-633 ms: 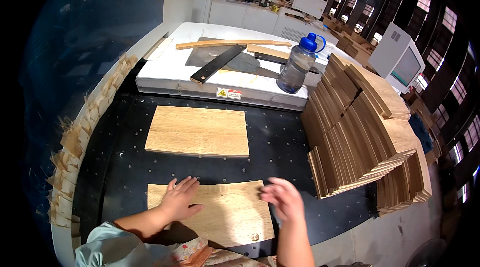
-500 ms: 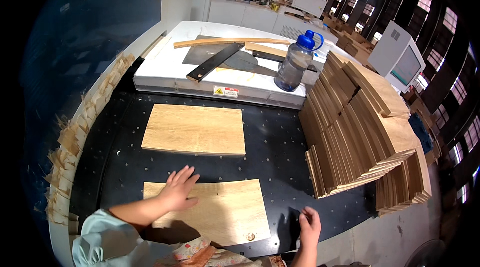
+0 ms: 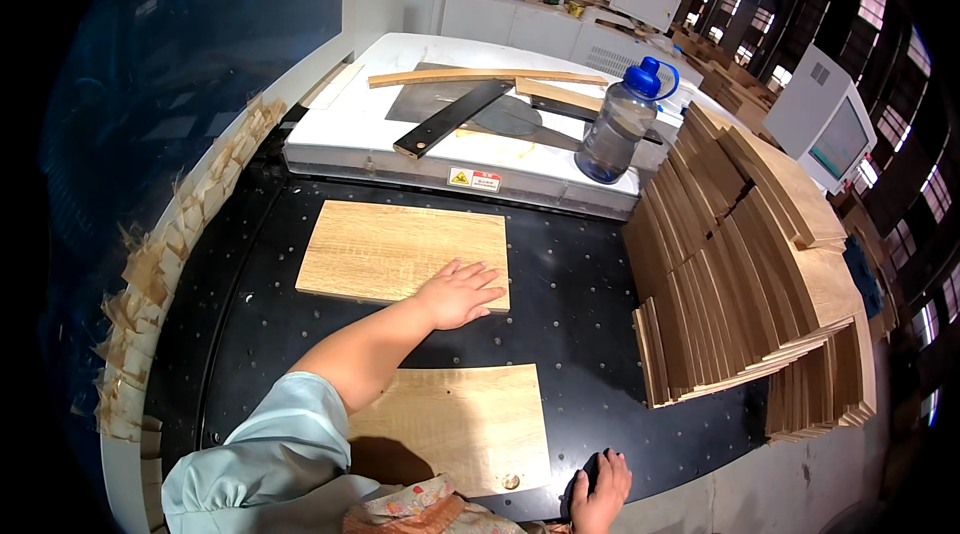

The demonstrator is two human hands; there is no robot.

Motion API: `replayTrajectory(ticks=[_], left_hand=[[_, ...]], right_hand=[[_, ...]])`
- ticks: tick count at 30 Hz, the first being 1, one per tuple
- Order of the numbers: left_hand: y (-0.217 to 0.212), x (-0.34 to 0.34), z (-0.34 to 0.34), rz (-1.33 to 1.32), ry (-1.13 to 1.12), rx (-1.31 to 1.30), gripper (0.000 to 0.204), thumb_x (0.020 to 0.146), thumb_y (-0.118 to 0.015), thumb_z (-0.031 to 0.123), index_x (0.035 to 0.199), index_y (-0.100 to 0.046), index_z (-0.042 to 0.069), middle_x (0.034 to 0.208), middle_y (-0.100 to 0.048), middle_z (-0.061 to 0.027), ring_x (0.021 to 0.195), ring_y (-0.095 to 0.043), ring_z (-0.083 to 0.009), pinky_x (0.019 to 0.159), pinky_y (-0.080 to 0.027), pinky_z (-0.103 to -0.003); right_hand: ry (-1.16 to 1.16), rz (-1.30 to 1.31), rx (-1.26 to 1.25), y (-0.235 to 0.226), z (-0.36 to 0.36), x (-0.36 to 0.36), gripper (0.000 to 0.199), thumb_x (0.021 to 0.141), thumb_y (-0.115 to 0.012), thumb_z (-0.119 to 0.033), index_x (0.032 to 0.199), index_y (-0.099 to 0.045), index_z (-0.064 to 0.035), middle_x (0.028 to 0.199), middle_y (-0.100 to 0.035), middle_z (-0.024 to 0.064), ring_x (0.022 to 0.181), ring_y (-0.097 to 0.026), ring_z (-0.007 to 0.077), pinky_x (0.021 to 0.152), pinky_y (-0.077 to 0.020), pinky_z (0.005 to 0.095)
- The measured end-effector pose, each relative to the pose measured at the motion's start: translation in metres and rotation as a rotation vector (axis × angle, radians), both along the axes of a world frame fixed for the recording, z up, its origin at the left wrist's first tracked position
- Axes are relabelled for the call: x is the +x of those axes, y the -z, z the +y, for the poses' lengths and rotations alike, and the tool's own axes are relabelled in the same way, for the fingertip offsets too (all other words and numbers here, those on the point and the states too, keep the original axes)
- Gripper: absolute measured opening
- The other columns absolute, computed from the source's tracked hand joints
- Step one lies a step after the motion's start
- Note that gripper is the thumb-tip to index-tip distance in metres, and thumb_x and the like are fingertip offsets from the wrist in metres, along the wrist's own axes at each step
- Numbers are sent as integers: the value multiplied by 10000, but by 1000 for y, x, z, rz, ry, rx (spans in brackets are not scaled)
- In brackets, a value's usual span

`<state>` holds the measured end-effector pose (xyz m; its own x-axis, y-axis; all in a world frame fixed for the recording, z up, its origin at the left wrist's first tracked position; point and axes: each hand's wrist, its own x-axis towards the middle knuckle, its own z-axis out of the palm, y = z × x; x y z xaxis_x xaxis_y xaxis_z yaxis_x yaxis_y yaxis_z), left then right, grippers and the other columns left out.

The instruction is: The person picks up rectangular wood panels one at a time from a large stack, turning each one over to look at both sides before placing it onto a workspace table.

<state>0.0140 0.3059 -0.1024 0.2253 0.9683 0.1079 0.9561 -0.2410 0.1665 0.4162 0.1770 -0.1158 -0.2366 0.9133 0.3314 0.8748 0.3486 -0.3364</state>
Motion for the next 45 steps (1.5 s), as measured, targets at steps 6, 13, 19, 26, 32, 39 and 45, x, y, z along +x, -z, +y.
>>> replayTrajectory(ticks=[6, 13, 19, 26, 32, 39, 45], left_hand=[[7, -65, -16, 38, -57, 82, 385, 906, -482, 298, 1286, -474, 235, 1412, -378, -32, 1331, -308, -203, 1081, -236, -495], [-2, -162, -60, -53, -352, 164, 273, 802, -523, 58, 1040, -631, 137, 1146, -604, -75, 1100, -545, -247, 962, -400, -380], [-22, -123, -63, 60, -754, 26, 466, 791, -605, 205, 1241, -483, 184, 1372, -405, -91, 1309, -317, -286, 1048, -232, -579], [-24, -81, -36, -146, -915, -252, 755, 856, -416, 605, 1453, -184, 207, 1527, -40, -87, 1402, 42, -315, 992, -57, -729], [-16, -97, -34, -79, -958, -214, 698, 883, -380, 577, 1452, -187, 222, 1527, -41, -82, 1398, 23, -333, 982, -64, -741], [-19, -109, -42, -77, -972, -177, 712, 859, -420, 600, 1437, -241, 226, 1521, -77, -82, 1399, 2, -331, 986, -78, -735], [-20, -110, -45, -83, -959, -175, 711, 857, -419, 603, 1433, -254, 219, 1517, -93, -89, 1396, 2, -341, 969, -66, -754]], right_hand=[[-59, -92, 71, -10, 1, -1, 399, 812, -590, -166, 1175, -529, -10, 1204, -535, 194, 1150, -470, 372, 994, -341, 451], [-98, -84, 75, -12, 2, -4, 376, 846, -571, -167, 1185, -532, -9, 1221, -515, 210, 1152, -449, 390, 996, -341, 463], [-105, -110, 70, -11, 4, -2, 376, 860, -551, -181, 1192, -524, -8, 1219, -516, 210, 1153, -446, 392, 999, -337, 465], [-80, -129, 3, -15, 0, -4, 388, 872, -535, -193, 1217, -503, -18, 1257, -485, 204, 1172, -428, 388, 1016, -316, 467], [-78, -125, -9, -10, 1, -1, 390, 868, -543, -189, 1214, -504, -15, 1255, -489, 206, 1178, -426, 384, 1017, -316, 461], [-87, -105, 21, -13, 1, -3, 386, 863, -554, -174, 1211, -510, -12, 1245, -498, 208, 1172, -434, 386, 1019, -317, 459], [-92, -88, 18, -12, -1, 0, 391, 860, -559, -169, 1215, -510, -12, 1242, -497, 213, 1169, -437, 390, 1019, -318, 464]])
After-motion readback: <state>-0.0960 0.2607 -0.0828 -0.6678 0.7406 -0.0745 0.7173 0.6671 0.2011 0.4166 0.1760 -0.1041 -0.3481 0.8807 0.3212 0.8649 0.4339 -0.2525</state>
